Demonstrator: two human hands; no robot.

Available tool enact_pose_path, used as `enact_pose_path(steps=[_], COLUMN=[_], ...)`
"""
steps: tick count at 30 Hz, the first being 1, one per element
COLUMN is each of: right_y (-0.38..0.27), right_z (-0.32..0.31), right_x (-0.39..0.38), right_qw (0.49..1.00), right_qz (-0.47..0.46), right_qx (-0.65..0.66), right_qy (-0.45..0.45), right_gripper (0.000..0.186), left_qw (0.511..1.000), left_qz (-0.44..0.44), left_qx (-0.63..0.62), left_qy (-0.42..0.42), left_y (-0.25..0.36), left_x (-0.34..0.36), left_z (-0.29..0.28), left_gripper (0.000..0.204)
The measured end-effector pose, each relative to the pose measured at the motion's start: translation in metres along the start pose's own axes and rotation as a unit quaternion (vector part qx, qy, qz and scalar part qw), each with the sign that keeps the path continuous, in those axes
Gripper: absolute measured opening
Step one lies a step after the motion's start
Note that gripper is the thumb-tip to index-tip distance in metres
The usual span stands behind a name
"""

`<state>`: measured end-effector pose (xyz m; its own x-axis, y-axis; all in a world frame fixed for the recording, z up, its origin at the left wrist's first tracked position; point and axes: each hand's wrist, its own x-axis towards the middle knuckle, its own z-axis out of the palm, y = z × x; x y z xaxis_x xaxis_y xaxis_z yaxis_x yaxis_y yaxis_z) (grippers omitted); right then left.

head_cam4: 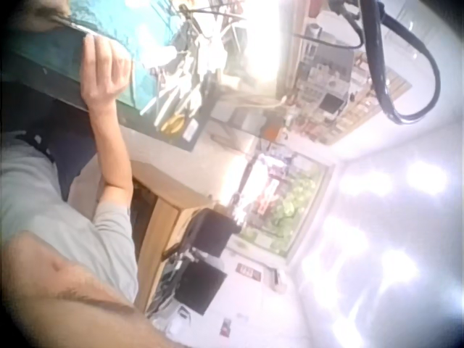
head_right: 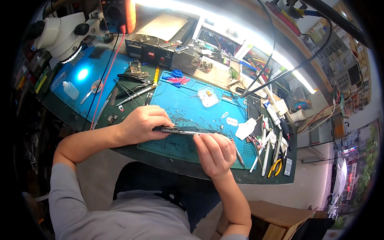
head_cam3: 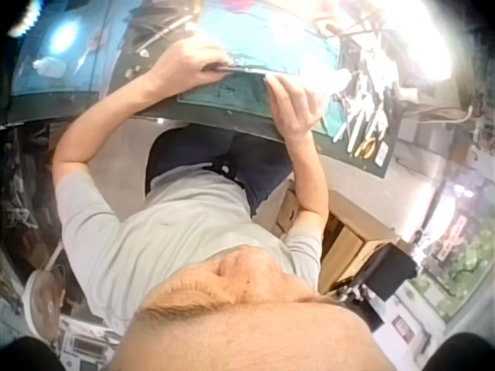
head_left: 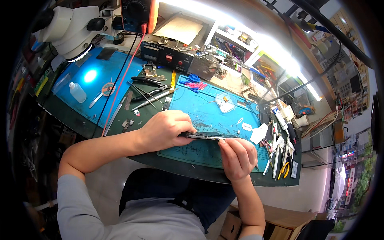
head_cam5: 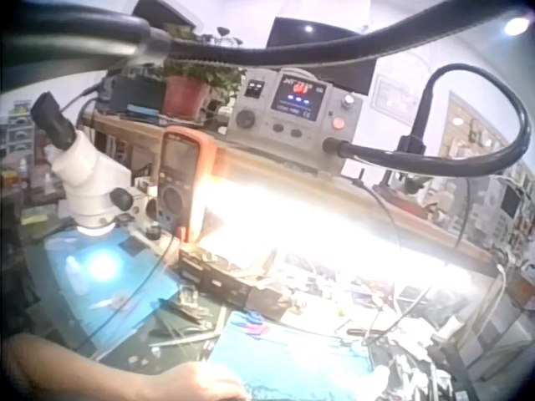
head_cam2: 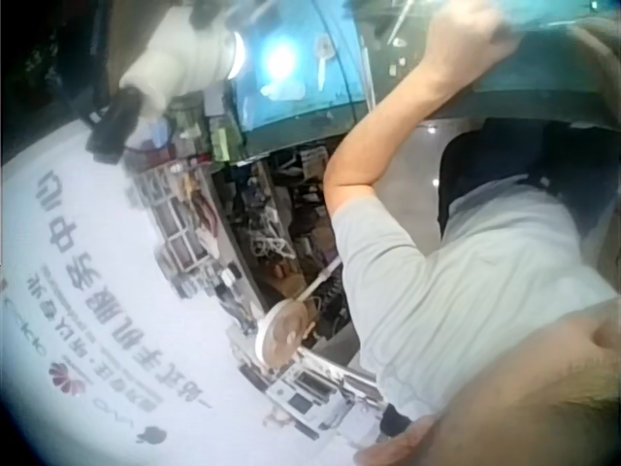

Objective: The person uses a small screwdriver to remove screws from a disassembled smartphone on a workbench. They then connect a charging cable to the phone to test it.

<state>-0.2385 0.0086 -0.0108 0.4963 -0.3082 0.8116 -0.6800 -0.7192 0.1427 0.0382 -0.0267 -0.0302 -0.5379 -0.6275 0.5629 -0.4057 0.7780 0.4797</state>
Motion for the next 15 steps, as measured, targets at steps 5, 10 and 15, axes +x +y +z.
enact_pose_path(steps=[5, 10, 15], right_y=[-0.0018, -0.0014, -0.0019], right_z=[-0.0014, -0.0014, -0.0006], right_x=[0.0028, 0.0001, -0.0002], right_qw=[1.0, 1.0, 1.0], right_qz=[-0.014, -0.012, -0.009], right_qx=[0.001, 0.004, 0.007], right_qy=[-0.005, -0.006, -0.004], right_gripper=[0.018, 0.017, 0.017], left_qw=[1.0, 1.0, 1.0], left_qz=[0.005, 0.006, 0.005], left_qx=[-0.002, -0.004, 0.0], left_qy=[0.002, 0.0, -0.003], left_y=[0.0006, 0.0011, 0.0004], left_x=[-0.0001, -0.0002, -0.0008], left_z=[0.001, 0.0005, 0.0007], left_gripper=[0.025, 0.025, 0.026])
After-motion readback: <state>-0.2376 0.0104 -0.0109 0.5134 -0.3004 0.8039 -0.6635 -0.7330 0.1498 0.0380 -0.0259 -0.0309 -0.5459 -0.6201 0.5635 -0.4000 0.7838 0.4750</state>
